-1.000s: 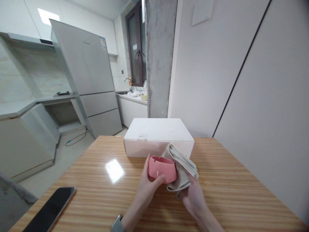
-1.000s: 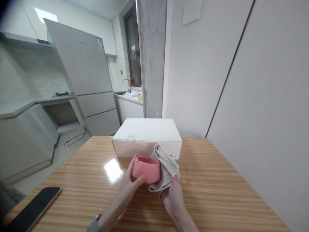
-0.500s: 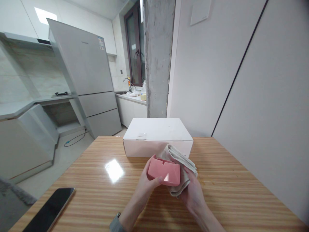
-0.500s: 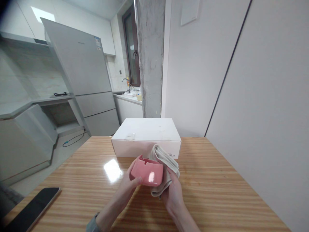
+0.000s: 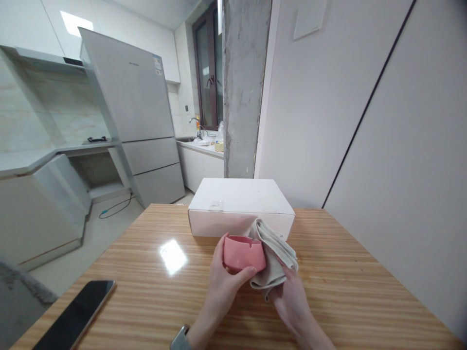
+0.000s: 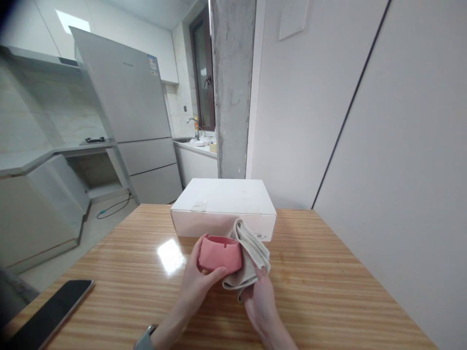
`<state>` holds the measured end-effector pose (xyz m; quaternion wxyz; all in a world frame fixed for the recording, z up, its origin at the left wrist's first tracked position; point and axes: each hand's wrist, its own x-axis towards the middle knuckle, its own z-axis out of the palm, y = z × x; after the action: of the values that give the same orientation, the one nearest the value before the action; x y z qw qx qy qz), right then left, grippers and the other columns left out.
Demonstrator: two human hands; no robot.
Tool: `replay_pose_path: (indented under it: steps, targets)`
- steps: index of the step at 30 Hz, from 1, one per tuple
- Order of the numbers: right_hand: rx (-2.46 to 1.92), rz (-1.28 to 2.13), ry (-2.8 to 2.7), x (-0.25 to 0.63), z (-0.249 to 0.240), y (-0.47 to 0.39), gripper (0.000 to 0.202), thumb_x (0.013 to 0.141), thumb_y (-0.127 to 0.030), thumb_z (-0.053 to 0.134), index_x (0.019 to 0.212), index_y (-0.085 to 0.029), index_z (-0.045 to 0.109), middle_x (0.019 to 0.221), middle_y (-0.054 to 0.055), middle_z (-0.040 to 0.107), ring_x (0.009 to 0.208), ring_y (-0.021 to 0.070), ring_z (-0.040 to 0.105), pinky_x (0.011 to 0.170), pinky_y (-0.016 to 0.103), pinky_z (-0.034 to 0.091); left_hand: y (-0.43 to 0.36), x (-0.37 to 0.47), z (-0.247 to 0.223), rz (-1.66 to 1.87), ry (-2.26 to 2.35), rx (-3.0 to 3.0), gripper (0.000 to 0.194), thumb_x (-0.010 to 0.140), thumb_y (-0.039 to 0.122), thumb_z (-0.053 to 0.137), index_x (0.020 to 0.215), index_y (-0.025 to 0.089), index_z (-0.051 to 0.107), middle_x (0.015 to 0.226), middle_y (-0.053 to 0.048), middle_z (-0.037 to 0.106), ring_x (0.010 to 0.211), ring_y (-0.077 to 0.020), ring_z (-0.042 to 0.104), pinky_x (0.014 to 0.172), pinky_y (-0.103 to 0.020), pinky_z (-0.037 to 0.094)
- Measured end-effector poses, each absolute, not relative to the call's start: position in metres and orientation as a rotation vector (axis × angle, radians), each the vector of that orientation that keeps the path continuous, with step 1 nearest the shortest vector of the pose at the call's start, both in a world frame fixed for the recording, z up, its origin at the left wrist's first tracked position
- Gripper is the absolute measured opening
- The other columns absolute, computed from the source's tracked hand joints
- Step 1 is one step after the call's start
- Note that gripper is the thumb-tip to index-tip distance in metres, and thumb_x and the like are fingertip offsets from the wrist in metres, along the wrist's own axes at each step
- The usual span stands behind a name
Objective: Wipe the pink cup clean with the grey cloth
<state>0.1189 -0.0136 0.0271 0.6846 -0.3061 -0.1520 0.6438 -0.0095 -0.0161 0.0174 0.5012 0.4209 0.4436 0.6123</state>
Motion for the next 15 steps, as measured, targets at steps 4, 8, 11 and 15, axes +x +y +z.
replay_pose_path:
  steps: [4,8,11,15]
  targets:
    - [-0.69,1.433,-0.325,0.121,0.025,-0.013,0.041,0.062,-0.03,0.076,0.102,-0.027,0.072,0.102,0.003,0.076,0.104,0.0281,0.066,0.091,0.042,0.053,-0.015,-0.012,0.007,1.492,1.008,1.029,0.089,0.065,0.034,0.078,0.142,0.018,0.036,0.142,-0.015,0.047,0.131,-0.0306,0.042,0.106,-0.039,0.037]
    - [-0.722,1.385,-0.294,0.126,0.025,-0.01,0.042,0.059,-0.029,0.077,0.1,-0.026,0.072,0.096,0.003,0.078,0.098,0.0281,0.069,0.089,0.042,0.053,-0.011,-0.019,0.008,1.459,0.938,1.06,0.059,0.08,0.043,0.062,0.133,0.019,0.051,0.14,-0.011,0.051,0.134,-0.0271,0.039,0.11,-0.037,0.031]
    - [-0.716,1.441,-0.345,0.127,0.031,-0.011,0.04,0.063,-0.033,0.074,0.101,-0.022,0.072,0.097,0.006,0.077,0.1,0.029,0.068,0.089,0.044,0.052,-0.01,-0.022,0.015,1.419,0.904,1.119,0.072,0.072,0.039,0.073,0.136,0.02,0.047,0.134,-0.012,0.056,0.121,-0.0292,0.052,0.101,-0.038,0.043]
    - [-0.737,1.452,-0.347,0.126,0.039,-0.012,0.038,0.061,-0.037,0.075,0.094,-0.02,0.074,0.091,0.006,0.078,0.095,0.0293,0.069,0.087,0.042,0.053,-0.011,-0.021,0.019,1.344,0.866,1.044,0.096,0.059,0.033,0.082,0.142,0.019,0.037,0.128,-0.014,0.06,0.112,-0.0309,0.058,0.093,-0.038,0.049]
